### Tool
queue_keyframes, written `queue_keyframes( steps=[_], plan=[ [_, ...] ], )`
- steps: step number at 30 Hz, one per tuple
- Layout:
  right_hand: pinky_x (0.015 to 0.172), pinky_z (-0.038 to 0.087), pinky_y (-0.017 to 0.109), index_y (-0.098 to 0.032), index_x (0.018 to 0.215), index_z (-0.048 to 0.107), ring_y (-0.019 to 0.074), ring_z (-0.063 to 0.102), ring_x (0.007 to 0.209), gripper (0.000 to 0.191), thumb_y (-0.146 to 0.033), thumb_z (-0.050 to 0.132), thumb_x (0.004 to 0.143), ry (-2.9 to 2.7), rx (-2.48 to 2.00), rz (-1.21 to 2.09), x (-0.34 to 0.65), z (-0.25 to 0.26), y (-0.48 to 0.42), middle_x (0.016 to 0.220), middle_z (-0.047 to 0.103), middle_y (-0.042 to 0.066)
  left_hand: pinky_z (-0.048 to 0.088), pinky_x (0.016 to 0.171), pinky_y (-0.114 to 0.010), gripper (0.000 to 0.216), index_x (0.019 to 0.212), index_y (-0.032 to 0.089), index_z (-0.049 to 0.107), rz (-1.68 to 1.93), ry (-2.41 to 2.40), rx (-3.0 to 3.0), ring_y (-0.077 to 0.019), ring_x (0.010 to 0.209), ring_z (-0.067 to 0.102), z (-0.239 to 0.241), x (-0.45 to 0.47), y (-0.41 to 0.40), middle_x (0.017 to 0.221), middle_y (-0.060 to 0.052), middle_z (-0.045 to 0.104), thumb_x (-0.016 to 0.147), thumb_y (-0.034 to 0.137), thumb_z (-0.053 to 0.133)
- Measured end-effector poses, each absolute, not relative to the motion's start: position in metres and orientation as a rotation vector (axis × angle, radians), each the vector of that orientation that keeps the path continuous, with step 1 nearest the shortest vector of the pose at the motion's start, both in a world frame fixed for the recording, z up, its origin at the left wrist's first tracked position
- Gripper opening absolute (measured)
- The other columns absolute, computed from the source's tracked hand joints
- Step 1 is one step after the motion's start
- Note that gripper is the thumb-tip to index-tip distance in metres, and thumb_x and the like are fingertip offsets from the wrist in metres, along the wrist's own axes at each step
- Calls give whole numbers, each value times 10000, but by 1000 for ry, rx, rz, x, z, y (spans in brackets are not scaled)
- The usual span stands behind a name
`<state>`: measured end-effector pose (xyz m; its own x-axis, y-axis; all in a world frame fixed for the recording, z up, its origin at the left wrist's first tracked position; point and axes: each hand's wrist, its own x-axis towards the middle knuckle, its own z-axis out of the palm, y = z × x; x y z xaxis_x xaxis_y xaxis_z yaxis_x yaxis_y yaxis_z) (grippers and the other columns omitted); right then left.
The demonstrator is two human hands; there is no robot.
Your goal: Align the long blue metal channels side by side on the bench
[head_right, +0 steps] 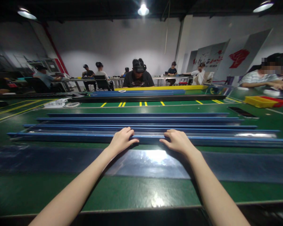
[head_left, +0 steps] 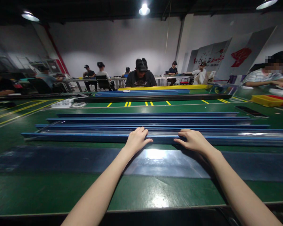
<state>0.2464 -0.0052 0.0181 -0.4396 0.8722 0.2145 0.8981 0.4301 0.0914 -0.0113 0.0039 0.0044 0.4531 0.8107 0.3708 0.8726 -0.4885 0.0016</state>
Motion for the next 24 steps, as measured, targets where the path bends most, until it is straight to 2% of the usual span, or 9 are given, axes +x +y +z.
queue_keyframes(
  steps=[24],
  plan=[
    [623,354,256,-189,803,614,188,578,780,366,-456,365,837,-2543,-1587,-290,246,19,-5,829,629,60,403,654,-246,307,791,188,526,-503,-1479,-2527,-165,849,507,4,-12,5,869,-21,550,770,494,528]
  ],
)
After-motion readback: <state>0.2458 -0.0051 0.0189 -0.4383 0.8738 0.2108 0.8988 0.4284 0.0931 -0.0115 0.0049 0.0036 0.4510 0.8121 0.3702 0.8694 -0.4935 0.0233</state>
